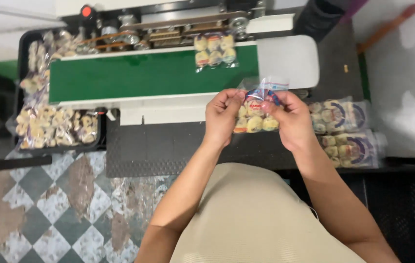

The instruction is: Placing small bags of pastries onto a heat sealer conveyor belt and organizing sealed bags in a bin.

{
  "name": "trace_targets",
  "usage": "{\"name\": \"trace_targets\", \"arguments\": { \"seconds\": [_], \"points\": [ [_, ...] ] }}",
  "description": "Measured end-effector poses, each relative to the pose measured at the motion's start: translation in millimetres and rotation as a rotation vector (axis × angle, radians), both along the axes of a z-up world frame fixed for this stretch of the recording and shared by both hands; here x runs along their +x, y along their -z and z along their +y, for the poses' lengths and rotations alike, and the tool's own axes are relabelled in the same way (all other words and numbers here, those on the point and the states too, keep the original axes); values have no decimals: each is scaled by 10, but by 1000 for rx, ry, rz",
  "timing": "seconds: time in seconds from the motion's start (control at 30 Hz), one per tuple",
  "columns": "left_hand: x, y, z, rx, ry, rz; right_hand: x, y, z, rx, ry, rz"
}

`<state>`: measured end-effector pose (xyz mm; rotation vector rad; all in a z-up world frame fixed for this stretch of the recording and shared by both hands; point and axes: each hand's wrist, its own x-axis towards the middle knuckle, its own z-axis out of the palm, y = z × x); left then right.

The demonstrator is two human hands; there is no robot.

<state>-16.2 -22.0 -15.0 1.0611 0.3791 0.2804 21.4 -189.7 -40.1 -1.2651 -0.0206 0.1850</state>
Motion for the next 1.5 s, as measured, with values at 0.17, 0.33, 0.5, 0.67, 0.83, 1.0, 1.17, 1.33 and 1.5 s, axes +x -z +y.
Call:
{"name": "trace_targets", "arguments": {
  "seconds": [0.17,0.33,0.5,0.67,0.83,1.0,1.17,1.33,1.5],
  "points": [
    [-12,173,150,18,-108,12,41,38,153,55,57,66],
    [76,146,308,182,-86,-14,151,-137,158,134,27,60],
    [228,-93,279,214,-121,-138,375,-134,-32,40,92,-158],
    [241,-388,173,488,0,-221,403,-445,-107,-156,145,-352],
    [351,-401,170,894,1,-344,375,-577,-253,-287,99,-490],
    [560,-164,194,1121,-32,-392,512,-465,-368,-563,173,-676],
    [781,-9,184,1060,-67,-316,699,-463,-293,-833,275,-848],
    [1279,167,93,238,-19,41,1201,-248,-197,-550,262,-276],
    [1851,838,8,-52,-148,114,1976,388,-149,-464,328,-172]
  ]
}}
